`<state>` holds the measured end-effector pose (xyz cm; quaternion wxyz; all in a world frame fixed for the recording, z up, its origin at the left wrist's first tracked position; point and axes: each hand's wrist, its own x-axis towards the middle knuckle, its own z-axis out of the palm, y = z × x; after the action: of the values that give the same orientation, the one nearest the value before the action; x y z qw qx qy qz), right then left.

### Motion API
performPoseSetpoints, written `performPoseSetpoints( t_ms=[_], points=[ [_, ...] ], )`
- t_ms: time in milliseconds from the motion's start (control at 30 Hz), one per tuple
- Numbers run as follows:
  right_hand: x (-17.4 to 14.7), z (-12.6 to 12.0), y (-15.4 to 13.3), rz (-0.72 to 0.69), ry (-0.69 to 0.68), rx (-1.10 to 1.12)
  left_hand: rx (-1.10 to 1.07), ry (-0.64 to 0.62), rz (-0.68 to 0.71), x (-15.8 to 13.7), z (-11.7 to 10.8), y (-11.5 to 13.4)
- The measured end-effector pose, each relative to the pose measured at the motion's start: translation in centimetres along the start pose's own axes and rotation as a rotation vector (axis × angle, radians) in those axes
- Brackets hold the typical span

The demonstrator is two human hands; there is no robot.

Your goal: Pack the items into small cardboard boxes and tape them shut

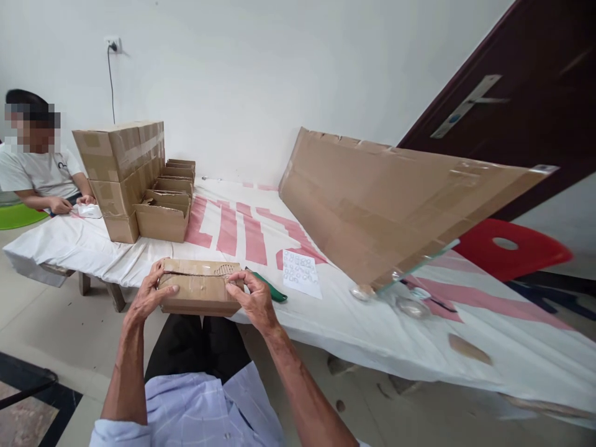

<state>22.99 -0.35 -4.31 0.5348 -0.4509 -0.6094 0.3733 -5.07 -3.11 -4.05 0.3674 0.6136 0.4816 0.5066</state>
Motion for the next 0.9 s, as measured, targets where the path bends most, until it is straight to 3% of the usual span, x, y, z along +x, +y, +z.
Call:
performPoseSetpoints(
  t_ms=[367,633,767,900],
  points=[
    [0.1,-0.7,0.5,0.068,-0.115,0.179,0.108,-0.008,-0.009,-0.8,-0.1,0.2],
    [0.0,-0.7,0.2,0.049,-0.116,0.156,0.115,-0.040,0.028,-0.8,-0.2,-0.1],
    [-0.2,-1.3,-0.2,0.010,-0.139,0.039,0.127,-0.058,0.043,-0.8,-0.4,-0.2],
    [-0.1,-2.0,-1.2,-0.127,-0.159,-0.169,0.155,-0.083,0.085,-0.8,-0.5,0.0]
  ],
)
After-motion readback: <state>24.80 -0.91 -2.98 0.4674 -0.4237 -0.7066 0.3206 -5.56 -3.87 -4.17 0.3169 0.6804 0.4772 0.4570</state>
